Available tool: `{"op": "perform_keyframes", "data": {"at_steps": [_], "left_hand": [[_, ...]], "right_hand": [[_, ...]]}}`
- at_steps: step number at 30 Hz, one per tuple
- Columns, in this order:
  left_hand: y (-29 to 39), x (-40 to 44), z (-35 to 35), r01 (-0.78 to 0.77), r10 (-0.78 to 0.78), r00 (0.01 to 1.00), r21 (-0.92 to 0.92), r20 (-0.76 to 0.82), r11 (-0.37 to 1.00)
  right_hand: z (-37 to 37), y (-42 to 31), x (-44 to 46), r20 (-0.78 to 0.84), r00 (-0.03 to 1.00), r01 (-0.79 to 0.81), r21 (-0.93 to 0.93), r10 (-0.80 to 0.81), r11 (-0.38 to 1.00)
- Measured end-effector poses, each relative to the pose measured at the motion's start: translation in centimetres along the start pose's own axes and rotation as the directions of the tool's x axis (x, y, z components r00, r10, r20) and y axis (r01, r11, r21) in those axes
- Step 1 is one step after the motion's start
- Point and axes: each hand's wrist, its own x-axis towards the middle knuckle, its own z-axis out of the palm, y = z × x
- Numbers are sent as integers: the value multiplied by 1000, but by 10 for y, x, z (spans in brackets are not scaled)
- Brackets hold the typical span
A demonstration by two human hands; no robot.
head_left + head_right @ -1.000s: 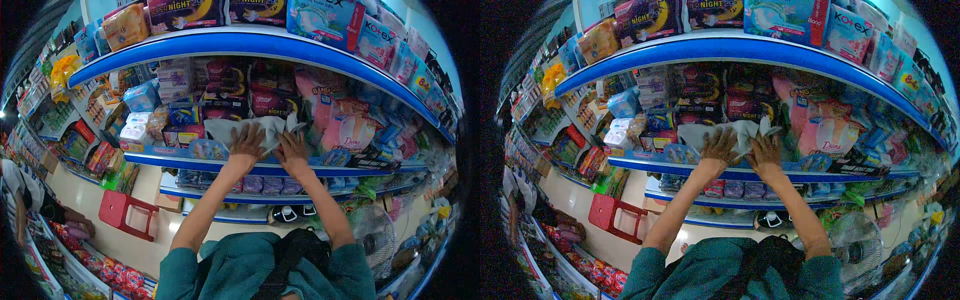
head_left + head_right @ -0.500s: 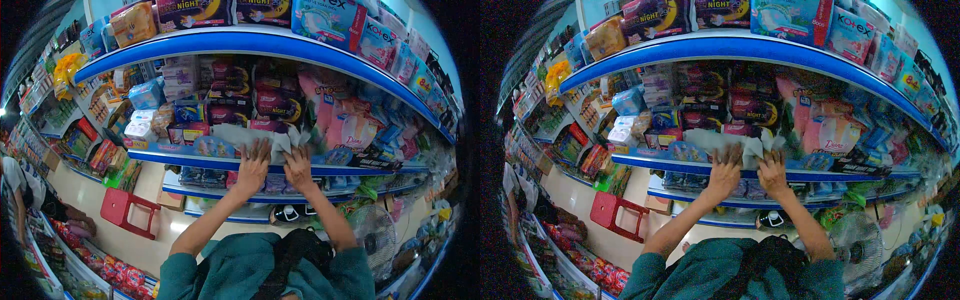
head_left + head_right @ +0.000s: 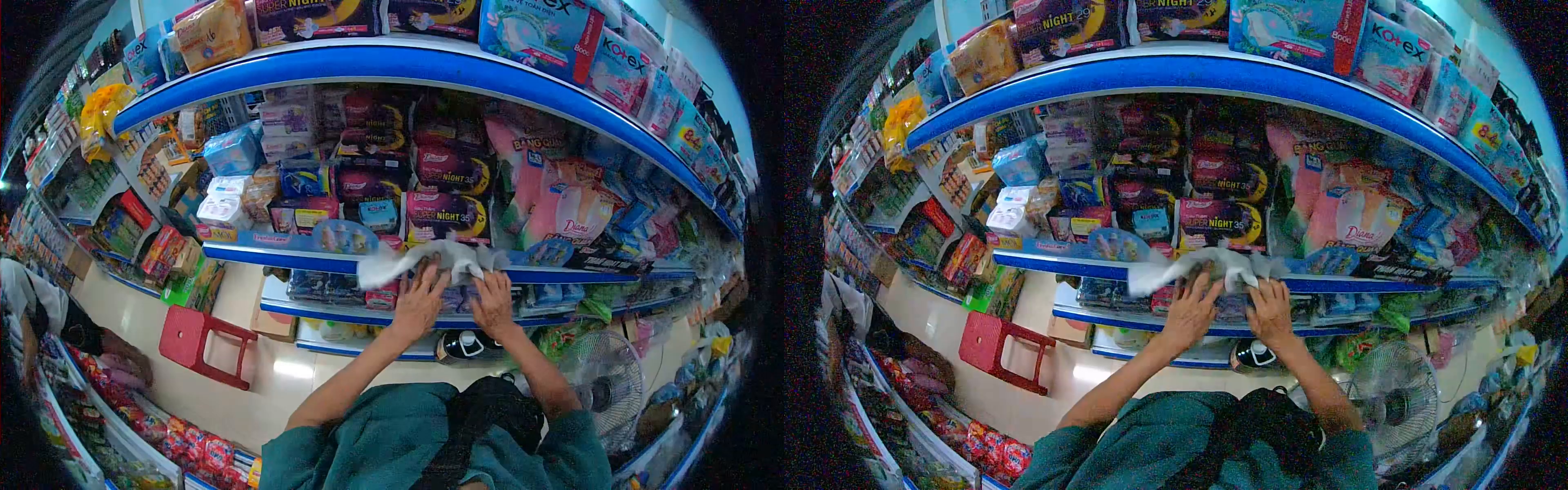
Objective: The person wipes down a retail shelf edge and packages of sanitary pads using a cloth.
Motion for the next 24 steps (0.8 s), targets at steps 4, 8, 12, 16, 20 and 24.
{"op": "perform_keyframes", "data": {"at_steps": [4, 8, 12, 16, 20, 24], "left_hand": [[-1, -2, -14, 101, -134, 988, -328, -79, 939], [-18, -5, -24, 110, -249, 939, -480, -236, 870], [-27, -6, -37, 255, -403, 883, -478, -239, 841], [-40, -9, -41, 328, -436, 843, -340, -317, 881], [-52, -13, -37, 315, -421, 827, -312, -372, 896], [-59, -23, -30, 379, -491, 827, -373, -273, 847]], "right_hand": [[-4, 5, -6, -8, 1000, -22, 35, 23, 999], [-14, 3, -5, 1, 1000, -30, 77, 30, 997], [-12, 4, -9, -46, 998, -29, 82, 33, 996], [-11, 5, -9, -53, 998, -41, 97, 46, 994], [-14, 4, -9, -50, 997, -48, 118, 54, 992], [-16, 4, -10, -44, 997, -61, 141, 67, 988]]}}
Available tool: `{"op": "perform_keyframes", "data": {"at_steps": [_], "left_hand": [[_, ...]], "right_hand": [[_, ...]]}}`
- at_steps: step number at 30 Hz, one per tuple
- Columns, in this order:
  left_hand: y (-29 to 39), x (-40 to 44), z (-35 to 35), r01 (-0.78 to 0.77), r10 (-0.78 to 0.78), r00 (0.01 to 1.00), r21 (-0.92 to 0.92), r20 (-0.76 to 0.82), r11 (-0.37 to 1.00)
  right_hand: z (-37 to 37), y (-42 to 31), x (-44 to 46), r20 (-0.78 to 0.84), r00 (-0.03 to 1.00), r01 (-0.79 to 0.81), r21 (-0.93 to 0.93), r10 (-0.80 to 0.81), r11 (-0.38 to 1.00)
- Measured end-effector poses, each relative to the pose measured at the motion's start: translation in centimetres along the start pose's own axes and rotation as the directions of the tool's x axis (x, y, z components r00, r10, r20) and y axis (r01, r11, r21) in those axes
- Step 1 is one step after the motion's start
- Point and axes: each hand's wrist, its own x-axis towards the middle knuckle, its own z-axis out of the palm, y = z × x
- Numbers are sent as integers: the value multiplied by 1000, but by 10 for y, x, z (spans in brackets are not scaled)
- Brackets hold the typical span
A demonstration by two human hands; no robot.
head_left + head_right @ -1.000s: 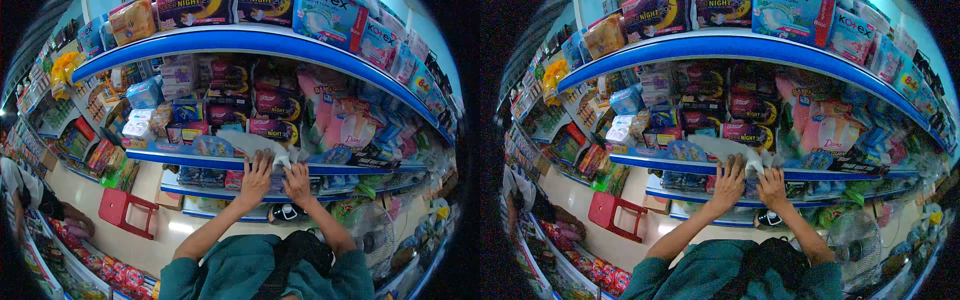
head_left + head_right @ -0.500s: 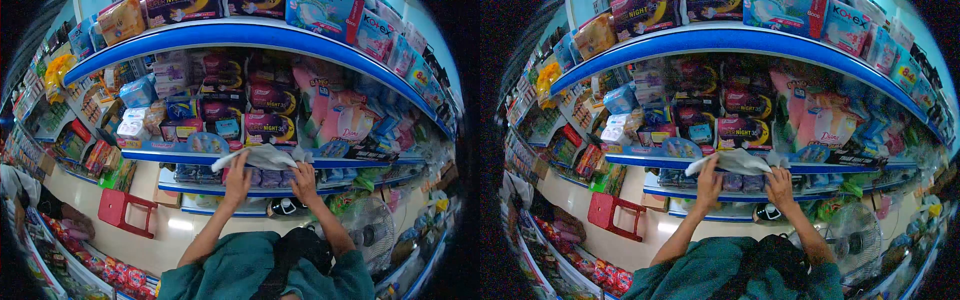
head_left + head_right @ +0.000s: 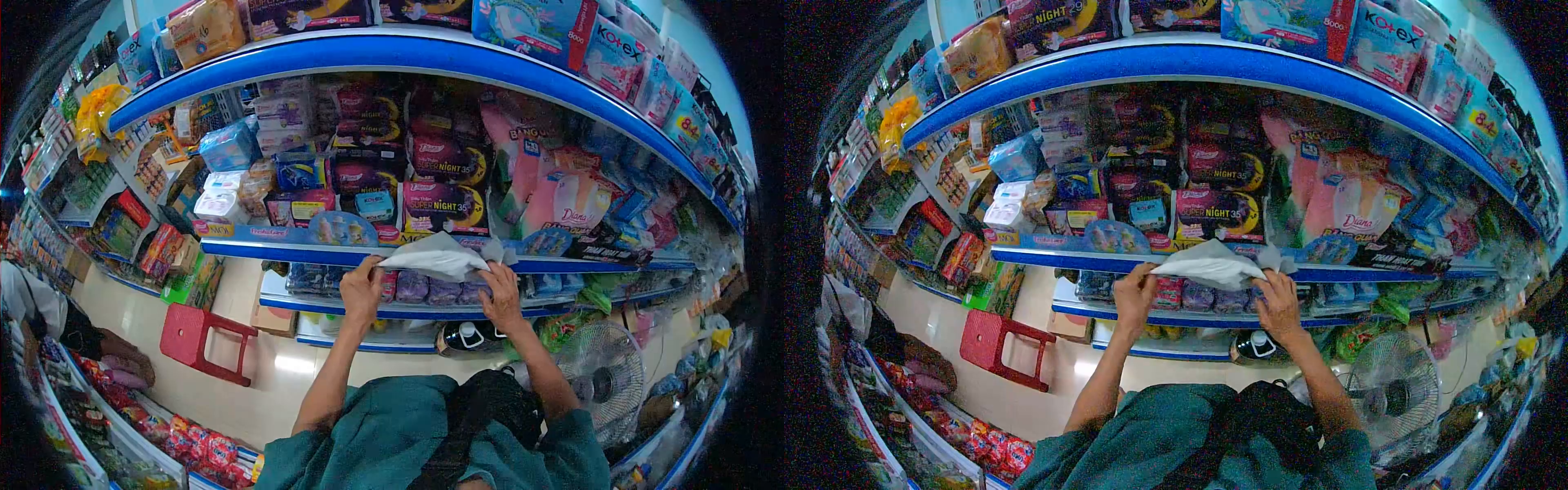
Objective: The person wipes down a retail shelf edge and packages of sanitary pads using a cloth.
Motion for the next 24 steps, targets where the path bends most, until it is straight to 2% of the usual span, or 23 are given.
{"op": "perform_keyframes", "data": {"at_steps": [5, 8, 11, 12, 15, 19, 22, 24], "left_hand": [[-22, -7, -15, 100, -83, 974, -67, 211, 993], [-2, -6, -34, 210, -170, 961, -176, 218, 962], [10, 4, -46, 80, -69, 996, -210, 58, 974], [23, 6, -56, 207, -191, 978, -282, 83, 937], [28, 9, -63, 178, -170, 984, -294, 52, 939], [20, 7, -67, 126, -134, 991, -265, -16, 956], [7, 4, -76, 234, -234, 972, -217, 25, 948], [-3, 5, -80, 227, -231, 973, -191, 0, 955]], "right_hand": [[-4, 1, 0, 30, 999, -21, 67, 19, 998], [-9, -4, 4, 33, 999, -9, 92, 6, 996], [-7, 3, 3, -57, 998, -14, 97, 19, 995], [-7, 3, 3, -75, 997, -22, 95, 29, 995], [-9, -5, 9, -122, 991, -42, 111, 55, 993], [-6, -9, 10, 18, 999, -48, 145, 46, 988], [-3, -12, 12, 117, 993, -50, 204, 26, 978], [-5, -19, 17, 136, 991, -49, 242, 17, 969]]}}
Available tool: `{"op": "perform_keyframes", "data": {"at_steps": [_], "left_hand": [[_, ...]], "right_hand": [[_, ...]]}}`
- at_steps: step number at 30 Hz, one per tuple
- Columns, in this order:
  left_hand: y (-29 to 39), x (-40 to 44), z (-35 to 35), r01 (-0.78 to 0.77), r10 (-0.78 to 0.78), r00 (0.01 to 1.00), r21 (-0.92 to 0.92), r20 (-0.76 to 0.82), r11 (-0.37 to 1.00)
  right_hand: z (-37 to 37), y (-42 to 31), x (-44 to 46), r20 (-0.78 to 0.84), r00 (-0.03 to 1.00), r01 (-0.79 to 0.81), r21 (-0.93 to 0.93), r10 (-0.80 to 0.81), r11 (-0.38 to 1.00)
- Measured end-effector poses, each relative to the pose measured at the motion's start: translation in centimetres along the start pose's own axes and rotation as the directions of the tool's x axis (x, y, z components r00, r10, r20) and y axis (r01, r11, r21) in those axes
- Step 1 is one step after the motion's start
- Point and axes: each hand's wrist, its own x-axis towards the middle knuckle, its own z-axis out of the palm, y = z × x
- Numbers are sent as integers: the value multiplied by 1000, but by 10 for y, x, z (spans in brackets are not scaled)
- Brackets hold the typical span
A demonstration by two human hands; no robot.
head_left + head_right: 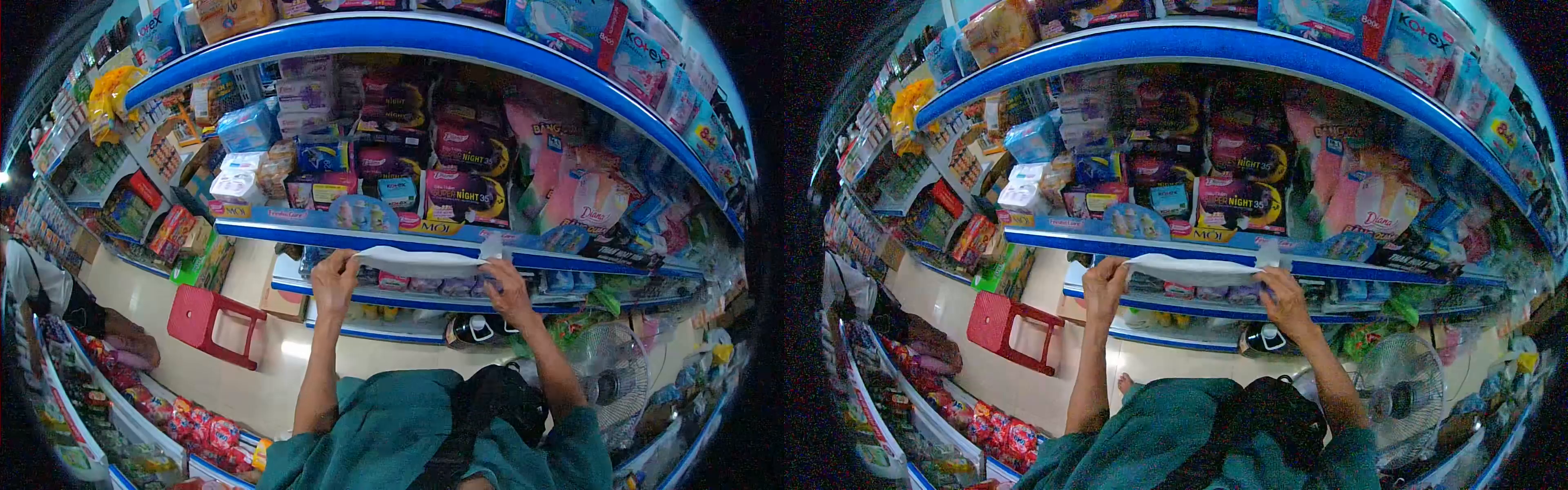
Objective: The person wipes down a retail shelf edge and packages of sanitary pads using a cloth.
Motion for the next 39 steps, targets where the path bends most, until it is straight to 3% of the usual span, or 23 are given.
{"op": "perform_keyframes", "data": {"at_steps": [5, 6, 9, 10, 13, 14, 17, 18, 22, 27, 33, 39], "left_hand": [[-12, 13, -4, 14, -18, 997, -65, -73, 998], [-10, 17, -7, 208, -205, 978, -182, 35, 961], [-33, 23, 2, 92, -125, 992, -521, -29, 849], [-39, 25, 2, 148, -173, 985, -526, 2, 837], [-45, 25, 7, 95, -146, 987, -479, -70, 873], [-48, 23, 6, 80, -106, 994, -453, -31, 888], [-55, 19, 15, -161, 143, 973, -85, -181, 983], [-35, 12, 6, -102, 106, 991, 55, -84, 993], [-53, 7, 9, -224, 217, 973, 504, 73, 834], [-47, 8, -8, -211, 201, 976, 628, 89, 749], [-64, 23, -45, -154, 147, 987, 689, 69, 708], [-89, 37, -80, -150, 169, 985, 645, 32, 749]], "right_hand": [[1, -8, 23, -12, 999, -37, 151, 39, 988], [2, -10, 27, -9, 999, -36, 163, 38, 986], [16, -7, 37, -26, 998, -53, 78, 56, 996], [19, -7, 40, -22, 999, -33, 64, 34, 997], [25, -11, 44, -11, 1000, 15, 21, -15, 1000], [26, -13, 43, -6, 1000, 22, 5, -22, 1000], [29, -21, 45, 24, 999, 41, -51, -40, 998], [31, -24, 46, 40, 998, 46, -67, -43, 997], [40, -34, 53, 105, 988, 123, -141, -108, 982], [57, -57, 66, 151, 981, 155, -249, -120, 956], [78, -87, 85, 214, 956, 246, -226, -199, 942], [109, -112, 109, 259, 930, 311, -184, -259, 932]]}}
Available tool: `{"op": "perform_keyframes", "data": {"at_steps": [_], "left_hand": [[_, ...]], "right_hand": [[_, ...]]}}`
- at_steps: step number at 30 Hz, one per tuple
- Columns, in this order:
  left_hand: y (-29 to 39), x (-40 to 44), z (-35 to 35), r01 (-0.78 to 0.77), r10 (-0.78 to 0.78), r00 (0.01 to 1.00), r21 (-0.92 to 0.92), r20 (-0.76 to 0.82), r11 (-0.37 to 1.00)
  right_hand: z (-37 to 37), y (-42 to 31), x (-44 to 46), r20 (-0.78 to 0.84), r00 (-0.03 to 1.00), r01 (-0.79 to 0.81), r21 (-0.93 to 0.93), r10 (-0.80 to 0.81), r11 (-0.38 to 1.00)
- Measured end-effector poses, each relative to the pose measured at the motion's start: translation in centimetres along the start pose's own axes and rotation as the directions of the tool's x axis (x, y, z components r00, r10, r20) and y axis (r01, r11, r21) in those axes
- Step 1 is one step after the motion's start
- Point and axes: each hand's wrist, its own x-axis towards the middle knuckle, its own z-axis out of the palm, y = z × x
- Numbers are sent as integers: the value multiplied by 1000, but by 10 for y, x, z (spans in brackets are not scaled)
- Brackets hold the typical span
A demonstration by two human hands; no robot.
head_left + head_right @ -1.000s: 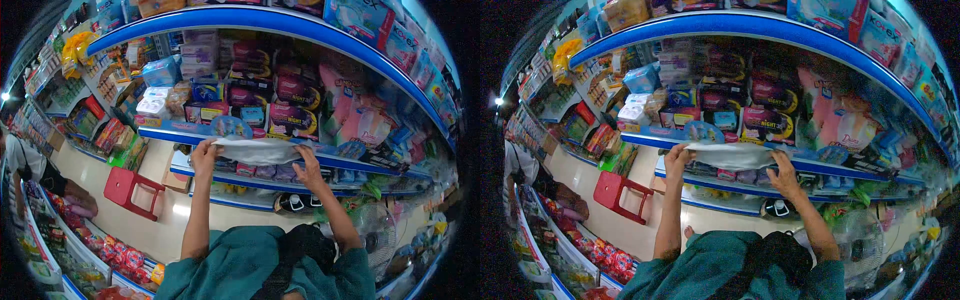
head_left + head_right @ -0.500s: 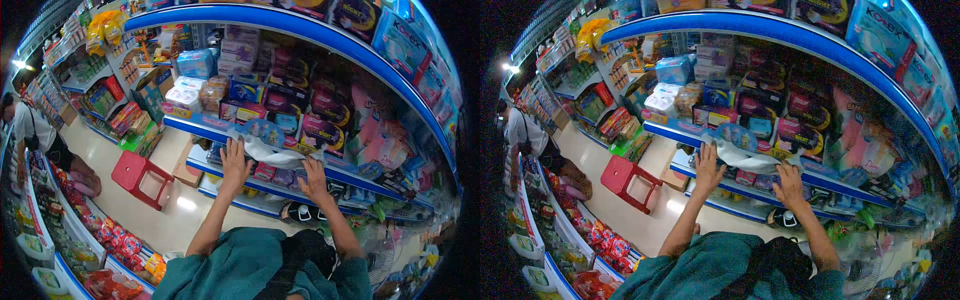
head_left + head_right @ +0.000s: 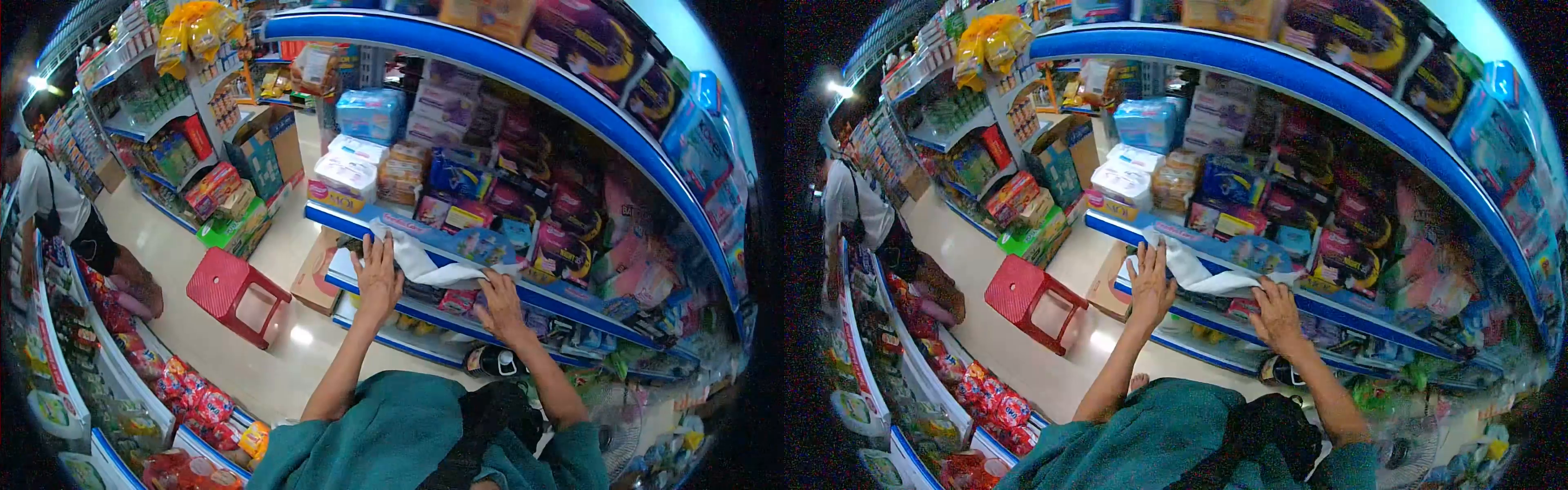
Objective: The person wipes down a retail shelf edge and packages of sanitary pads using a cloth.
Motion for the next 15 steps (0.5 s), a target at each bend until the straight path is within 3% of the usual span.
{"op": "perform_keyframes", "data": {"at_steps": [9, 15], "left_hand": [[-52, 13, -20, 51, -55, 998, -110, -35, 993], [-78, 17, -28, 29, -44, 997, -205, -70, 978]], "right_hand": [[16, -40, 51, 62, 998, -28, 18, 27, 999], [24, -56, 67, 15, 999, -48, -34, 49, 998]]}}
